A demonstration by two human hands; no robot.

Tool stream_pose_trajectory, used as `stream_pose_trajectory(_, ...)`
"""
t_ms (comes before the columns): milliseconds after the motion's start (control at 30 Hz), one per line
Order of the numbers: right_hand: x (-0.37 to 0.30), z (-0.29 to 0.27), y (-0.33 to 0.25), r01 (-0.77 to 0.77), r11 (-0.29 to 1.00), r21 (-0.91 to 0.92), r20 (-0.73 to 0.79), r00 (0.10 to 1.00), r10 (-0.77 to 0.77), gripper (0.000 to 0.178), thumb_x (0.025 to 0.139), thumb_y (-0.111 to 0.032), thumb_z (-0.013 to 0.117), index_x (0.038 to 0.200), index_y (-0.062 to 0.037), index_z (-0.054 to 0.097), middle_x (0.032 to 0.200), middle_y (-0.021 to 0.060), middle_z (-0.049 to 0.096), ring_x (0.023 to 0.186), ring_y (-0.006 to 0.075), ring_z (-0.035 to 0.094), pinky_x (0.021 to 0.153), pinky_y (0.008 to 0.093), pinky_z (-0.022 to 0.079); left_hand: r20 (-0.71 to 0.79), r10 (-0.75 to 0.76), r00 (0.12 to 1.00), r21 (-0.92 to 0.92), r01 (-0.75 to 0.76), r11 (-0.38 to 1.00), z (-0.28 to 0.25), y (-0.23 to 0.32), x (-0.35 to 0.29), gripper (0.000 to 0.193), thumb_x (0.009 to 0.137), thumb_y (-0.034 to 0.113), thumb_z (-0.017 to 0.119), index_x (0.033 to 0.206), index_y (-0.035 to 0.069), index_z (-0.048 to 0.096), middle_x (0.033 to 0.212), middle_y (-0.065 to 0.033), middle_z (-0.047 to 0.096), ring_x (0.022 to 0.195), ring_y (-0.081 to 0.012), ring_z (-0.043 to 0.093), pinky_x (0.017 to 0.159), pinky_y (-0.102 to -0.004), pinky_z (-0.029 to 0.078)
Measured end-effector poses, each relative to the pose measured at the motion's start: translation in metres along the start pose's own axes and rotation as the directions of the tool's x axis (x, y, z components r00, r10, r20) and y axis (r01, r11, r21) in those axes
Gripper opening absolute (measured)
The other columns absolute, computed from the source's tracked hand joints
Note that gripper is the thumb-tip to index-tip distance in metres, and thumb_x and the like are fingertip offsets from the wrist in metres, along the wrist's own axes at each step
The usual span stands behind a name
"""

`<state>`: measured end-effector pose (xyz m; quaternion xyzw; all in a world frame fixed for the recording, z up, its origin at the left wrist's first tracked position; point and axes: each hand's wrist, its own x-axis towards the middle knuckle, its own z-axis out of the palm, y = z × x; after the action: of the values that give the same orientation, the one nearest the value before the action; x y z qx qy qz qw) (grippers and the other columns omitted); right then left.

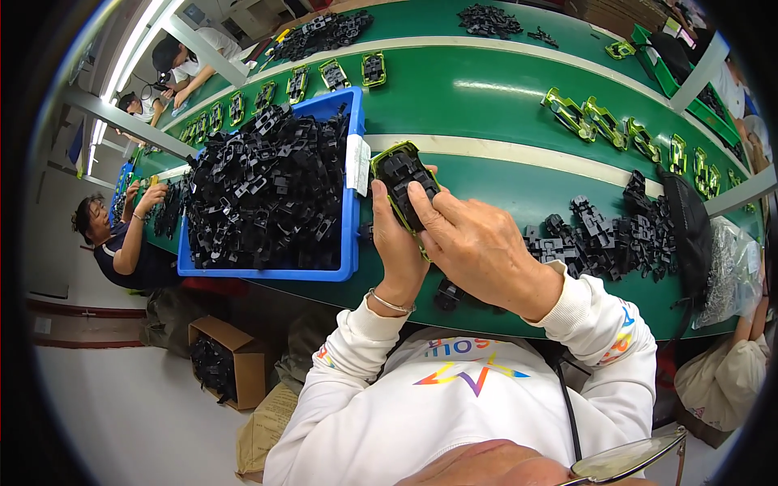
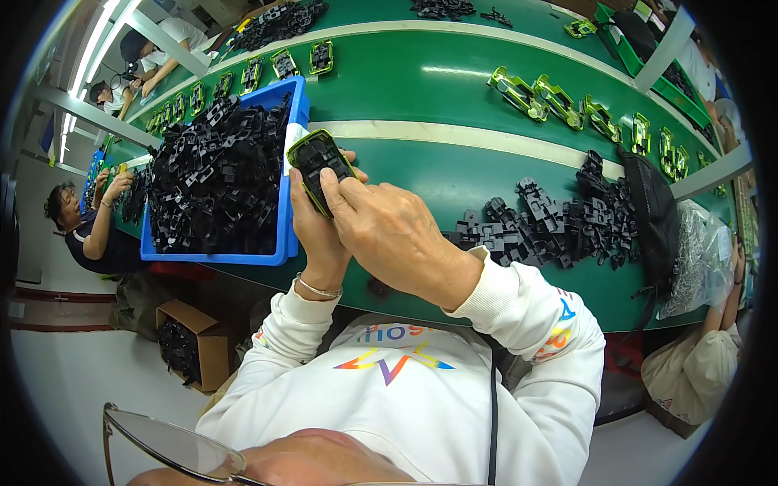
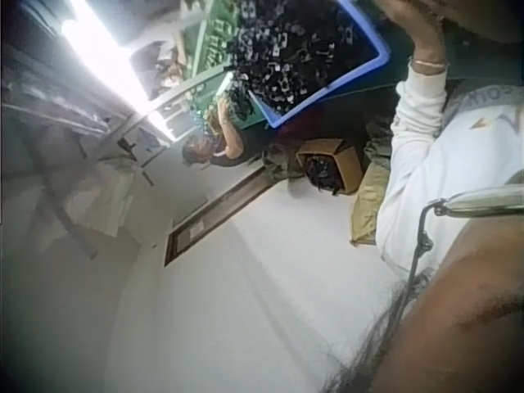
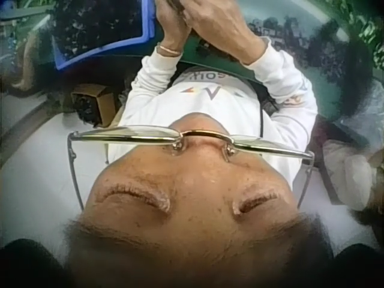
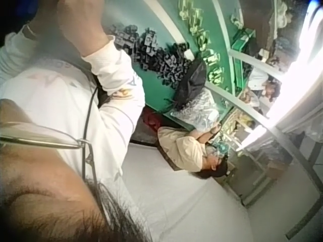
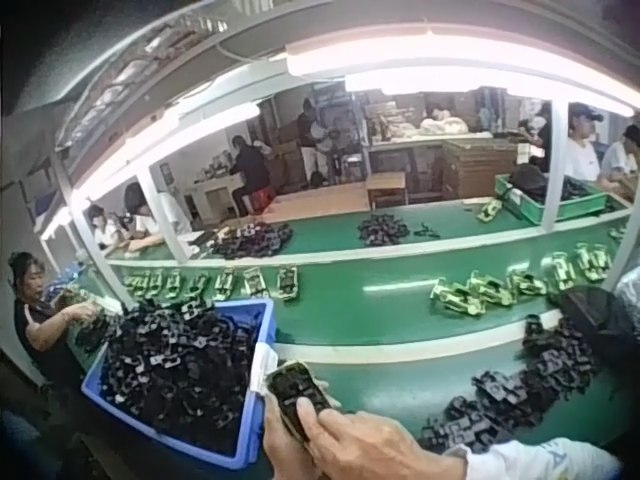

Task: The person assembles toy cars by picking up car bodies and plastic components, fitting the components into the car bodies by hand, and placing the assembled cars on the table.

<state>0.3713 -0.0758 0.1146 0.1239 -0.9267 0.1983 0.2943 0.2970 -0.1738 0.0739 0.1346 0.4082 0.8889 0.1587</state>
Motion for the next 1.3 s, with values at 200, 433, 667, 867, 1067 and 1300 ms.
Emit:
stream_pose_trajectory(200,0.0,0.002,0.001,-0.057,0.998,0.023,0.102,0.993,0.054,0.049,0.079,-0.008,0.069,0.125,0.0028,0.054,0.084,0.0112,0.057,0.063,0.0283,0.06,0.056,0.038,0.05,0.003,-0.03,1.0,0.018,0.03,0.999,-0.008,-0.009,-0.002,0.053,0.107,0.044,0.023,0.123,0.002,0.05,0.111,-0.0132,0.061,0.087,-0.0204,0.063,0.077,-0.0337,0.054)
stream_pose_trajectory(433,-0.006,-0.002,0.007,-0.026,0.999,-0.033,0.164,0.986,0.031,0.05,0.078,-0.011,0.072,0.124,-0.0009,0.055,0.084,0.0088,0.057,0.066,0.0272,0.059,0.06,0.0378,0.046,0.092,-0.017,0.996,0.2,-0.002,0.98,-0.004,-0.006,-0.001,0.035,0.102,0.021,0.04,0.131,0.002,0.042,0.118,-0.0188,0.06,0.096,-0.0278,0.066,0.083,-0.0391,0.057)
stream_pose_trajectory(667,-0.01,-0.008,0.01,-0.082,0.996,-0.023,0.185,0.979,0.085,0.054,0.079,-0.012,0.074,0.129,-0.0046,0.054,0.082,0.0073,0.058,0.068,0.0263,0.058,0.065,0.0354,0.041,0.131,-0.057,0.99,0.168,0.034,0.985,-0.009,-0.005,0.004,0.038,0.101,0.019,0.039,0.134,0.0,0.037,0.125,-0.0224,0.058,0.109,-0.0333,0.064,0.089,-0.0413,0.057)
stream_pose_trajectory(867,-0.004,-0.019,0.027,-0.083,0.989,0.121,0.035,0.996,0.079,0.022,0.085,-0.019,0.072,0.102,-0.007,0.068,0.069,0.0099,0.066,0.058,0.0245,0.061,0.056,0.0361,0.043,0.256,-0.046,0.966,0.185,-0.002,0.983,-0.016,-0.009,0.007,0.057,0.102,0.017,0.043,0.151,0.002,0.019,0.124,-0.016,0.056,0.106,-0.0214,0.064,0.088,-0.0341,0.055)
stream_pose_trajectory(1067,0.014,-0.004,0.064,-0.443,0.698,0.563,0.031,0.855,0.518,0.037,0.084,-0.03,0.076,0.106,-0.0024,0.068,0.076,0.0059,0.066,0.071,0.0141,0.061,0.052,0.0292,0.045,0.279,-0.146,0.949,0.248,0.076,0.966,-0.01,-0.001,0.0,0.071,0.104,0.02,0.044,0.155,0.003,-0.002,0.129,-0.0171,0.053,0.1,-0.0211,0.067,0.08,-0.0298,0.057)
stream_pose_trajectory(1300,0.022,0.0,0.077,-0.77,0.027,0.637,0.69,0.586,0.425,0.025,0.089,-0.029,0.072,0.102,-0.0076,0.071,0.084,-0.0028,0.066,0.074,0.0074,0.056,0.058,0.0243,0.038,0.317,-0.177,0.932,0.406,0.035,0.913,-0.016,-0.006,-0.002,0.074,0.104,0.023,0.046,0.155,0.002,-0.003,0.131,-0.0183,0.051,0.106,-0.0223,0.064,0.088,-0.032,0.054)
